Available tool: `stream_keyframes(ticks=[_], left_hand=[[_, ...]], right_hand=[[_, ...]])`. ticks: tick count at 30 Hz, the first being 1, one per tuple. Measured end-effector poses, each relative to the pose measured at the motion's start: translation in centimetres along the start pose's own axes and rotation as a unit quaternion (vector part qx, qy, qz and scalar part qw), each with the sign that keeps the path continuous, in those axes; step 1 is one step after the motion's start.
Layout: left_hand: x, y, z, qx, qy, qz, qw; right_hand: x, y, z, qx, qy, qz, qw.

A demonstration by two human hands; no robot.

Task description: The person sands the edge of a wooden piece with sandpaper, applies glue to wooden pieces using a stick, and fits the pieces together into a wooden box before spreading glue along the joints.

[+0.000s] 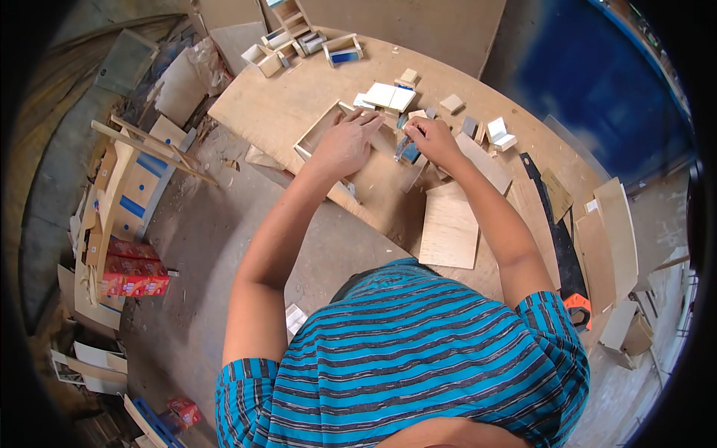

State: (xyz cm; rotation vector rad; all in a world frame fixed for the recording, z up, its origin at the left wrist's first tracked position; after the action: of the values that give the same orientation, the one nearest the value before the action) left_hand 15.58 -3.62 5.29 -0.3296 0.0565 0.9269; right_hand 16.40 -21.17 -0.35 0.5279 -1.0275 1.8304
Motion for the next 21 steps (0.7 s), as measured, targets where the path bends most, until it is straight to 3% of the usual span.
stream_keyframes(ticks=[9,12,15,21], left_hand=[[0.2,0.1,-0.2,0.033,-0.002,0.022,0.999],[0.3,0.0,-0.5,0.035,-0.004,0.013,0.999],[0.3,0.1,-0.5,0.033,-0.007,0.014,0.999],[0.3,0.1,-0.3,0.039,-0.007,0.012,0.999]], right_hand=[[-0.7,0.5,0.2,-0.039,0.019,-0.046,0.998],[-1.9,0.8,-0.1,-0.090,-0.027,-0.041,0.995],[-2.8,1.2,-0.6,-0.087,-0.115,-0.113,0.983],[-3.1,1.4,-1.2,-0.090,-0.175,-0.146,0.969]])
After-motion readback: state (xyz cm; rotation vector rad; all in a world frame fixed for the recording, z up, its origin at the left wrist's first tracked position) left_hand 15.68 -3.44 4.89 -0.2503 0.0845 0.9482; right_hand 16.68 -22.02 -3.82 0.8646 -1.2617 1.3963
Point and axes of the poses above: each hand's wrist, its own y-axis away from the middle knuckle, its own z-axis out of the back of the hand, x = y × z, the point moved 7 cm from there along -y, towards the middle knuckle, and after that the axes turned 11 degrees about z, right-handed, at the moved point
